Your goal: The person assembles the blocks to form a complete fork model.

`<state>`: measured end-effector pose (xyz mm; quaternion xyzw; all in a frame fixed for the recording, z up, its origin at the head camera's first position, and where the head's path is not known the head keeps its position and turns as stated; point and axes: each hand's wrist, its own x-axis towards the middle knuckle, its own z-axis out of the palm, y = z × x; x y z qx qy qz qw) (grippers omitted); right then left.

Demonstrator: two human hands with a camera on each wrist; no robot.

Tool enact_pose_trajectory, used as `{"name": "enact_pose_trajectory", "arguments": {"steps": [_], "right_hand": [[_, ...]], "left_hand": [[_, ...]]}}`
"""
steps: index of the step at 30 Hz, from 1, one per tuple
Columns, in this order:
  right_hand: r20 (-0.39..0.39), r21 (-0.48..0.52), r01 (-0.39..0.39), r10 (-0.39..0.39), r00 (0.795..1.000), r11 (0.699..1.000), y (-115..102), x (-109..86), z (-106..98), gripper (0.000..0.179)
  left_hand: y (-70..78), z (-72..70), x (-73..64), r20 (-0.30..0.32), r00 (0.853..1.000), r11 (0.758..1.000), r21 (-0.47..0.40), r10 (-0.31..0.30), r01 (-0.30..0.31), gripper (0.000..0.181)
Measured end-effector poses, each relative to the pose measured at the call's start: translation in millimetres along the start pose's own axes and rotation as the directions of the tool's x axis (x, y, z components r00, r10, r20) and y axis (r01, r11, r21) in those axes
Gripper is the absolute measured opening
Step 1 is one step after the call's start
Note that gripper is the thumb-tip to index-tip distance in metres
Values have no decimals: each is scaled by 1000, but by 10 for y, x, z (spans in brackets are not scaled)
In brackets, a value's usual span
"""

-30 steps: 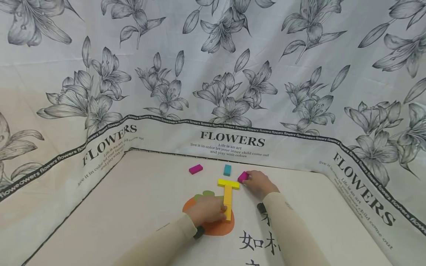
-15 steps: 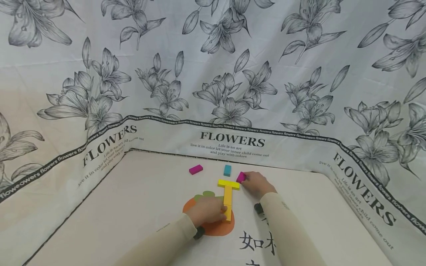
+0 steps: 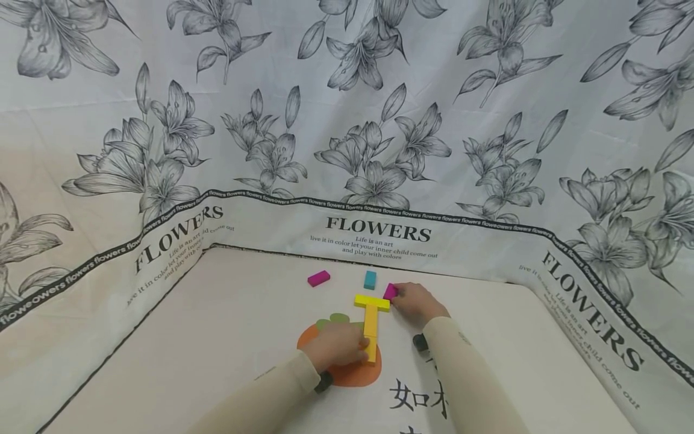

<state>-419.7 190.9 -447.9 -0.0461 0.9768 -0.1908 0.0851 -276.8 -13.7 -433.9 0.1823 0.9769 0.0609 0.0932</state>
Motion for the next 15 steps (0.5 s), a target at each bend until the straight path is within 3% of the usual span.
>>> {"name": "enact_pose_trajectory", "arguments": {"steps": [15], "right_hand": [[-2,-10,24,-24,1000,1000,-28,-33,-10,49]], "left_hand": [[-18,24,15,-19,1000,1000,10,7,-7,27]]}}
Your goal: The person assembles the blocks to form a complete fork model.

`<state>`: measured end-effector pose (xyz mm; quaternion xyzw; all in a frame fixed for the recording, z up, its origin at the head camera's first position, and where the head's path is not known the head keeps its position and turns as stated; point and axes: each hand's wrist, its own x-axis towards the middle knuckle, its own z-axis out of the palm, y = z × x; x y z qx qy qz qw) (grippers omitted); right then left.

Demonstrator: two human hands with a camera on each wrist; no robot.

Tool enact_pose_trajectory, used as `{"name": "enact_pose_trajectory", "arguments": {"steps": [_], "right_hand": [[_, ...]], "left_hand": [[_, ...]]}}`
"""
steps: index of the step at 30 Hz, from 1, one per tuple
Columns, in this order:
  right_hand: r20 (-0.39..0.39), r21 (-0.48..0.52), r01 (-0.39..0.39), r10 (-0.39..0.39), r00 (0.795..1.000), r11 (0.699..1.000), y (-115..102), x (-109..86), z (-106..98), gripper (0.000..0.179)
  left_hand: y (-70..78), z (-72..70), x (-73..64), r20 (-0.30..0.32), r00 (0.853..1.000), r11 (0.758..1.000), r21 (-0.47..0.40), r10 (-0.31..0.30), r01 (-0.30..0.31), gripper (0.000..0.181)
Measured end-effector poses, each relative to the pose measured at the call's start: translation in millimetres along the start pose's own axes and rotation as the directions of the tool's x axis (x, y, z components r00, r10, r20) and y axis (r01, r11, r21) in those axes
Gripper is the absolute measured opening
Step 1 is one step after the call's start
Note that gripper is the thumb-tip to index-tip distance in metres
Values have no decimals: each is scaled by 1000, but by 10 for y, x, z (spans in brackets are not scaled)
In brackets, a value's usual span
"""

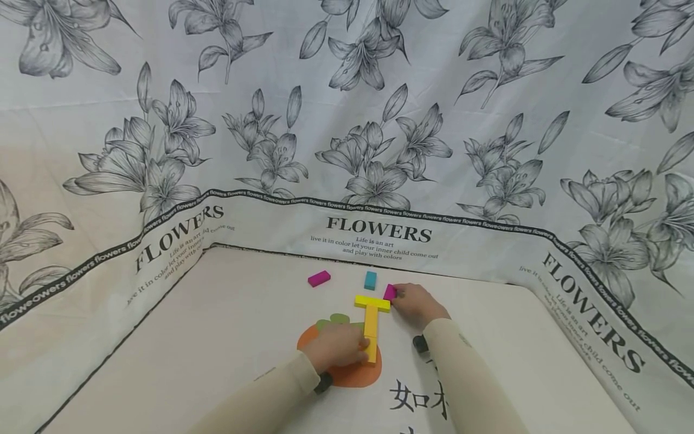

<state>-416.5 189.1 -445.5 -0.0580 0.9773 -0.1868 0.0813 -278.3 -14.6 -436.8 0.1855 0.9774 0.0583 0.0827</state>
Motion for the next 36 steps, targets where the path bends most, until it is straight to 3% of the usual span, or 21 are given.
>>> {"name": "enact_pose_trajectory", "arguments": {"steps": [28,36], "right_hand": [[28,-11,-16,16,999,1000,7,38,-27,50],[38,5,26,-26,999,1000,-66,87,-90,50]], "left_hand": [[-9,-16,-17,1,1000,998,-65,-10,10,28],[-15,-23,-24,4,1000,997,-68,-21,21,26]]}}
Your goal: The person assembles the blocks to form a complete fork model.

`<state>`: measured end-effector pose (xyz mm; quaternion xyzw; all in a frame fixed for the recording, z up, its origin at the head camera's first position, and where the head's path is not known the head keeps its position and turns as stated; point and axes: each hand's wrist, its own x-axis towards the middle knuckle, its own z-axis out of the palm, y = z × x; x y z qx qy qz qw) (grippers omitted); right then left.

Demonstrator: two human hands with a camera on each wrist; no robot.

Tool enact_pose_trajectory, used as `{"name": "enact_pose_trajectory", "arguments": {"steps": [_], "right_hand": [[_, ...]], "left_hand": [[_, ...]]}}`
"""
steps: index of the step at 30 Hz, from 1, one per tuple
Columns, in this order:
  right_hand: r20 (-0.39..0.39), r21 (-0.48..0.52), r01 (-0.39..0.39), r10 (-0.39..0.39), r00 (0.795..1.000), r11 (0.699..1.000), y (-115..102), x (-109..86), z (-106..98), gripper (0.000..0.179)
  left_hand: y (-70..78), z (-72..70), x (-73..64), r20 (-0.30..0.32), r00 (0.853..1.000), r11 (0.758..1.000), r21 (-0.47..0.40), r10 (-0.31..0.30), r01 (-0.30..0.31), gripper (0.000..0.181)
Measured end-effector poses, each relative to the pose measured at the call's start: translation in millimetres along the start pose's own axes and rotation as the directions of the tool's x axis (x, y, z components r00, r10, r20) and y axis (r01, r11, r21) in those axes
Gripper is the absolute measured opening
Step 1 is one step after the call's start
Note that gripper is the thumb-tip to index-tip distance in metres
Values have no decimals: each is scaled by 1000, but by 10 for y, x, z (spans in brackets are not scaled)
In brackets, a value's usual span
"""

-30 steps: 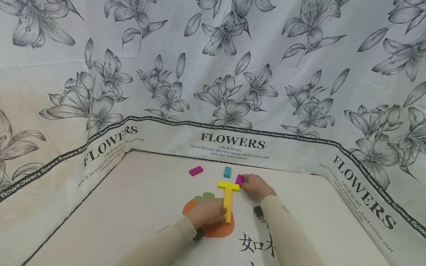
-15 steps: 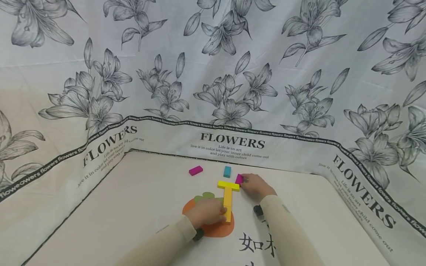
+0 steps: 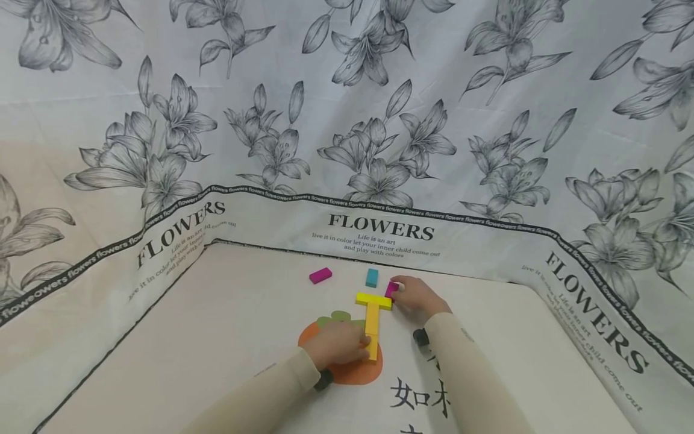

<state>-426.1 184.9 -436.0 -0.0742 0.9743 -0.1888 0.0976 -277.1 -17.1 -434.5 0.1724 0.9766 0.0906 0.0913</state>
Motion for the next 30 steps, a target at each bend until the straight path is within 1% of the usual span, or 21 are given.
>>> {"name": "enact_pose_trajectory", "arguments": {"steps": [3,5,8,12,20,24,30], "right_hand": [[-2,-2,38,-38,999,999,-60,49,-20,52],[-2,9,48,-48,999,999,-101,76,-24,53],[-9,12,41,-41,999,999,-143,123,-15,53],[-21,3,32,-32,999,999,-166,184,2,53],[-35,5,55,-54,998,998,-228,267,42,56],[-37,23,34,-33,999,999,-257,301,42,56],[-22,42,-15,16,1000,999,-272,353,32,59]], "left_hand": [[-13,-22,2,11,1000,1000,-16,-8,8,28],[-25,-31,2,21,1000,999,-32,-18,18,29],[-45,-26,8,32,999,999,-47,-21,22,32],[-64,5,28,32,999,999,-46,-1,3,34],[-75,23,34,43,999,997,-72,-4,7,32],[-77,23,40,36,999,996,-89,-3,6,32],[-71,45,74,27,999,996,-90,18,-15,29]]}}
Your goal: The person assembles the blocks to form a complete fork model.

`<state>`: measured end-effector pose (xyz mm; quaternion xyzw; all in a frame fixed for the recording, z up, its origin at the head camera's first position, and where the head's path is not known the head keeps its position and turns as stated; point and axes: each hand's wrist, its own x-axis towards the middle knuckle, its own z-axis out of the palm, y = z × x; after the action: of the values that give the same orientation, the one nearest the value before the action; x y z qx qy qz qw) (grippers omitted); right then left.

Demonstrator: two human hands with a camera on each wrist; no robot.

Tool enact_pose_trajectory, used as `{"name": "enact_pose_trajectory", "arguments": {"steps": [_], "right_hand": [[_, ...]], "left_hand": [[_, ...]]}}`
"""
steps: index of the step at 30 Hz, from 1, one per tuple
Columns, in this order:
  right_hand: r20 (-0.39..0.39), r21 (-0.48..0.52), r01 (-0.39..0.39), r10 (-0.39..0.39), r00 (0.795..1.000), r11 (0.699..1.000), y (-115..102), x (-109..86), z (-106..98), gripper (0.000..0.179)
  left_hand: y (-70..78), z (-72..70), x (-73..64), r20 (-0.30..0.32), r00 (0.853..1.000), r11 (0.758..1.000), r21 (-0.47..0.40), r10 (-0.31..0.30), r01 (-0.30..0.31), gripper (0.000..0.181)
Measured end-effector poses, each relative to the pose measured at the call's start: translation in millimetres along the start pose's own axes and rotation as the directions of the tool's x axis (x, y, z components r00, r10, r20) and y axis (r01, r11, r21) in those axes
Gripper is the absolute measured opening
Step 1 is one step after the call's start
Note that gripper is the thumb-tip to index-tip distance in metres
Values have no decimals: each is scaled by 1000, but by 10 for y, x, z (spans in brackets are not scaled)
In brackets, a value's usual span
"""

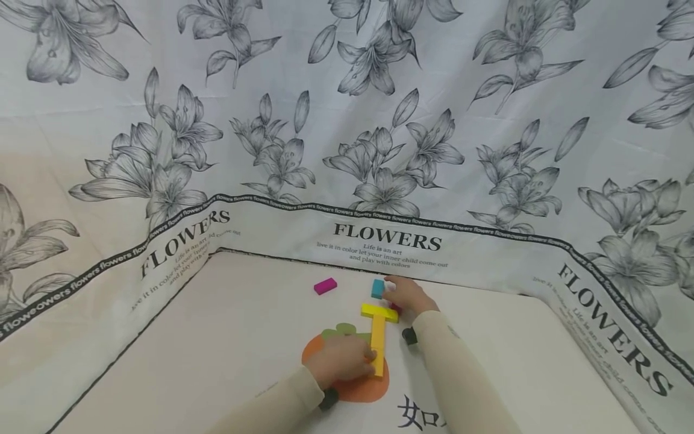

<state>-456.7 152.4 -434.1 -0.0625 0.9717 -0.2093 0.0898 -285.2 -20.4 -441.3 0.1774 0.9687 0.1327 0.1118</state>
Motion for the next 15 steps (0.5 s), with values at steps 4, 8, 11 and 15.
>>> {"name": "enact_pose_trajectory", "arguments": {"steps": [4,8,11,15], "right_hand": [[12,-7,-1,1,1000,1000,-36,32,11,62],[20,-11,6,-6,1000,1000,-58,73,31,65],[27,-4,6,-6,1000,1000,-45,132,55,66],[38,3,0,0,999,1000,-21,205,82,66]], "left_hand": [[12,-9,-26,2,1000,1000,-15,-7,7,31],[16,-18,-35,2,1000,1000,-6,-4,4,32],[5,-3,-17,-2,1000,1000,15,4,-4,33],[-16,20,13,-7,1000,999,31,16,-16,33]]}}
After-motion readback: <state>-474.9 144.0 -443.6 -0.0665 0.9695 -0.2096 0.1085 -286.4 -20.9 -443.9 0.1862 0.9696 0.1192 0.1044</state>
